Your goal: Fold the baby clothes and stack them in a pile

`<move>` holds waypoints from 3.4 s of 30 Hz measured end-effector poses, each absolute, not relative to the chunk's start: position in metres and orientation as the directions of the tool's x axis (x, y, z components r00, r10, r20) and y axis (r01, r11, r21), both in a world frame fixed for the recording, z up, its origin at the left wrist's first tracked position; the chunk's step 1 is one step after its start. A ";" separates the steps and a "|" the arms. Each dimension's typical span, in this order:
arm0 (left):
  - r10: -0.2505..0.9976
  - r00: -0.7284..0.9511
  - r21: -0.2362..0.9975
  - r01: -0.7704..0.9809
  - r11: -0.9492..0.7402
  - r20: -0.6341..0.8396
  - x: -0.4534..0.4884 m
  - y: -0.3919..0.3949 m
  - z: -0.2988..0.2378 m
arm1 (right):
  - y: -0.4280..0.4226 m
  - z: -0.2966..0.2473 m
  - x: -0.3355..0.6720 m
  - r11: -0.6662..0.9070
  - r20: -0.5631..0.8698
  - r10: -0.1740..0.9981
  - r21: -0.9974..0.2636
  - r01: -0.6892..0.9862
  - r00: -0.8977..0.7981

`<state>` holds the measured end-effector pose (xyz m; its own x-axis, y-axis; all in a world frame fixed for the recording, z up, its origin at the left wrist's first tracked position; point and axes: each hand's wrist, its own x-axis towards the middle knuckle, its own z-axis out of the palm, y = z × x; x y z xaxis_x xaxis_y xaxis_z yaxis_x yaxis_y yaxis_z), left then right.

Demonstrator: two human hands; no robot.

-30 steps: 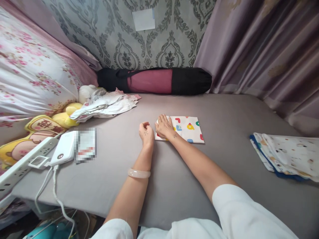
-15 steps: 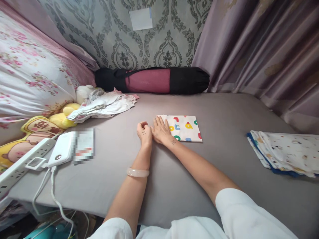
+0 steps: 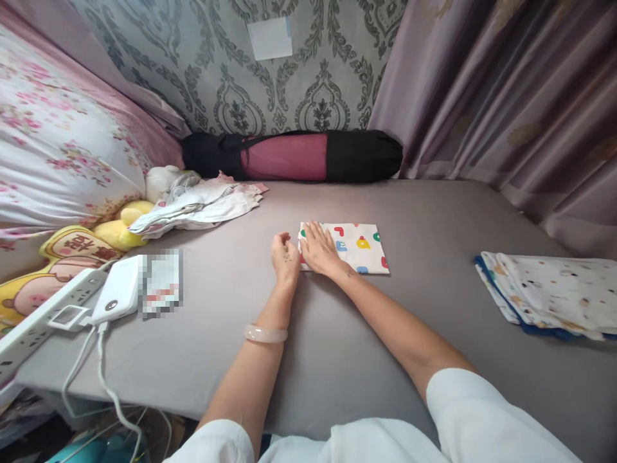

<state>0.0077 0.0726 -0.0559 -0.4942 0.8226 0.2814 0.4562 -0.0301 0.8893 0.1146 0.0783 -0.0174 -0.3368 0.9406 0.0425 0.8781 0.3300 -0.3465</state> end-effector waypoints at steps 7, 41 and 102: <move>0.921 0.086 0.499 0.819 -0.283 0.381 0.035 0.054 -0.056 | 0.093 -0.028 0.160 0.193 0.056 0.981 -0.221 0.956 -0.185; 0.963 0.215 0.154 0.959 -0.239 0.160 0.052 0.036 -0.042 | 0.096 -0.039 0.208 0.076 0.025 0.997 -0.245 0.967 -0.072; 0.948 0.278 0.071 0.954 -0.292 0.154 0.050 0.062 -0.023 | 0.060 -0.027 0.193 0.245 0.054 0.969 -0.232 0.941 -0.239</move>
